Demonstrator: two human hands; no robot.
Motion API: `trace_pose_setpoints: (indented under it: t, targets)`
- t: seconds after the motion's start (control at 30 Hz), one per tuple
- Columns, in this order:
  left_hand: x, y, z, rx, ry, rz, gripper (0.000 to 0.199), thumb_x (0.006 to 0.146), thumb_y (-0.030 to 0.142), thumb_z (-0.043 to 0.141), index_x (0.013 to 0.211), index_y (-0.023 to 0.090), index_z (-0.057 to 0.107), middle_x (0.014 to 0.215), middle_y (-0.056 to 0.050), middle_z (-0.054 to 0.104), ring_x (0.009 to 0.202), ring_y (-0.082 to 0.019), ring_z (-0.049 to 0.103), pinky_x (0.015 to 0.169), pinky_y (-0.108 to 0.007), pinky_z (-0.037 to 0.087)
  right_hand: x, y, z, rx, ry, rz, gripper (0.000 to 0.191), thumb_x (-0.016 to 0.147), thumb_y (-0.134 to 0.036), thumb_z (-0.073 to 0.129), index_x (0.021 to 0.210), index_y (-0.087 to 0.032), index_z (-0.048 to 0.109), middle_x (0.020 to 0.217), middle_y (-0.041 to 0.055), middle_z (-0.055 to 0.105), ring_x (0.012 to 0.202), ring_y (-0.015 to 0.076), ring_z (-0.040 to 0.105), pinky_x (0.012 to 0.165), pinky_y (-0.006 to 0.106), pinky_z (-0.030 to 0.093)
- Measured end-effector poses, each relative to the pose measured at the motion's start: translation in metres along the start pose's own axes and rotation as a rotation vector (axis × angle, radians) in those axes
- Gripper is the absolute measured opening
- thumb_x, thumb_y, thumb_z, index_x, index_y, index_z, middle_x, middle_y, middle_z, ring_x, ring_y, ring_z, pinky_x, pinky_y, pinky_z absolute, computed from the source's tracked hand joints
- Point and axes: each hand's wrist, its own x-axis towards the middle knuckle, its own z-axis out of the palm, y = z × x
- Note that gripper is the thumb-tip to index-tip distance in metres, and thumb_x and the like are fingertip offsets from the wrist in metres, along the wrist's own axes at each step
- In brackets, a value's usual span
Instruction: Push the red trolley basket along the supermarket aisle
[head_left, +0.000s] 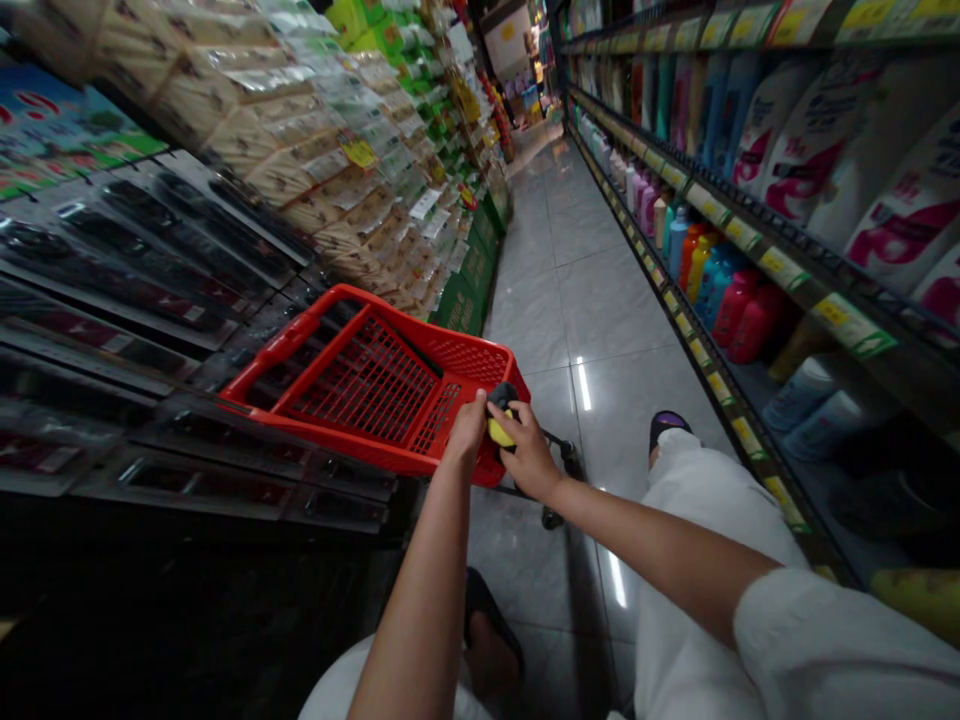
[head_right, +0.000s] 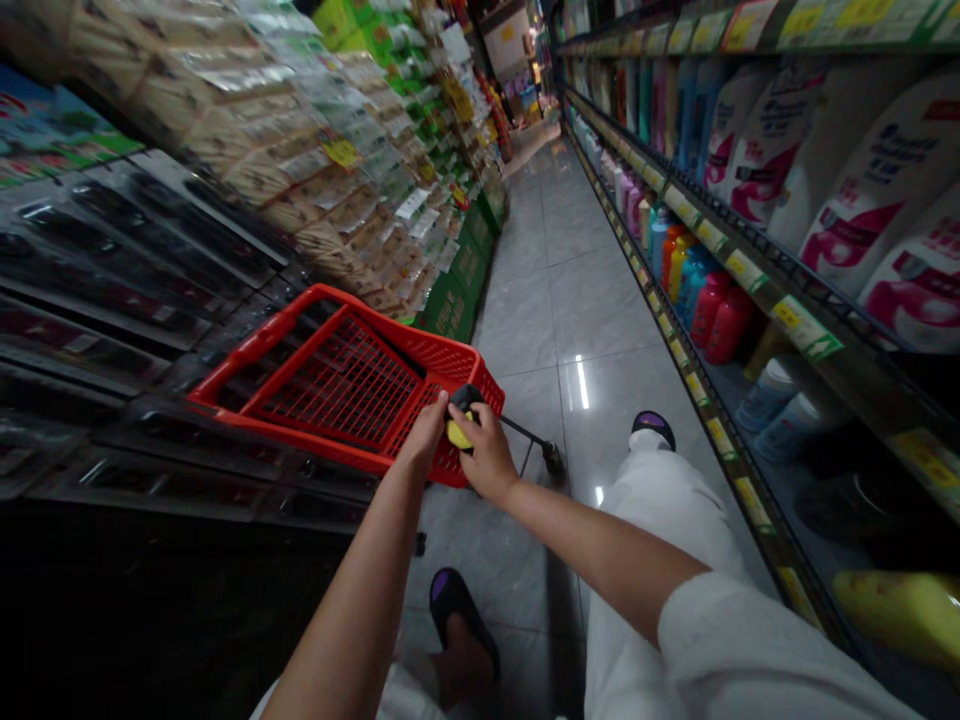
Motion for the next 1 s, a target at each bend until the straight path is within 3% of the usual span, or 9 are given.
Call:
trace_pose_setpoints:
  t: [0.13,0.27,0.5,0.7,0.77,0.9,1.0]
  targets:
    - [0.000,0.002,0.000,0.038,0.040,-0.024,0.070,0.084,0.076,0.035,0.076,0.014,0.067,0.079,-0.011,0.072,0.084,-0.024,0.066,0.075,-0.033,0.050,0.006,0.002,-0.012,-0.068,-0.103,-0.022,0.079,0.069,0.005,0.052,0.137,-0.036,0.058,0.123,0.0055,0.051,0.121,0.0222,0.051,0.108,0.042,0.043]
    - [0.001,0.002,0.002,0.080,-0.026,-0.057,0.080,0.087,0.078,0.021,0.070,0.015,0.067,0.073,-0.012,0.070,0.081,-0.025,0.067,0.074,-0.034,0.051,0.029,0.006,-0.026,-0.178,-0.035,0.039,0.079,0.069,0.006,0.049,0.137,-0.034,0.059,0.119,0.0061,0.053,0.116,0.0228,0.053,0.106,0.042,0.045]
    - [0.007,-0.002,0.001,0.037,0.137,-0.097,0.077,0.088,0.077,0.026,0.076,0.014,0.068,0.086,-0.014,0.073,0.094,-0.026,0.067,0.083,-0.035,0.051,0.004,-0.005,-0.019,-0.166,-0.201,-0.057,0.075,0.071,0.002,0.051,0.137,-0.033,0.059,0.120,0.0064,0.054,0.113,0.0231,0.055,0.100,0.039,0.048]
    - [0.008,0.002,0.004,-0.012,0.027,-0.103,0.085,0.083,0.084,0.022,0.071,0.014,0.070,0.069,-0.013,0.069,0.079,-0.026,0.067,0.072,-0.035,0.052,0.035,0.009,-0.030,-0.204,-0.051,0.021,0.075,0.071,0.003,0.049,0.137,-0.033,0.059,0.118,0.0061,0.054,0.113,0.0224,0.055,0.102,0.039,0.046]
    - [0.008,0.003,0.004,0.001,0.054,-0.101,0.085,0.083,0.084,0.022,0.071,0.015,0.069,0.068,-0.012,0.068,0.076,-0.025,0.066,0.070,-0.034,0.051,0.022,0.005,-0.025,-0.205,-0.074,-0.009,0.076,0.071,0.002,0.050,0.139,-0.030,0.057,0.121,0.0075,0.053,0.115,0.0236,0.054,0.102,0.040,0.046]
    - [0.007,0.003,0.001,0.052,0.109,-0.092,0.081,0.085,0.081,0.022,0.068,0.016,0.066,0.067,-0.011,0.068,0.072,-0.023,0.063,0.068,-0.033,0.049,-0.027,-0.009,-0.012,-0.162,-0.242,-0.112,0.074,0.070,0.001,0.055,0.136,-0.032,0.060,0.122,0.0074,0.054,0.113,0.0245,0.055,0.099,0.040,0.048]
    - [0.005,0.003,0.000,0.056,0.035,-0.059,0.082,0.086,0.080,0.019,0.064,0.016,0.066,0.066,-0.011,0.067,0.071,-0.022,0.063,0.066,-0.031,0.048,-0.035,-0.005,-0.011,-0.117,-0.159,-0.029,0.075,0.068,0.001,0.056,0.134,-0.035,0.061,0.122,0.0054,0.054,0.114,0.0232,0.055,0.101,0.039,0.048]
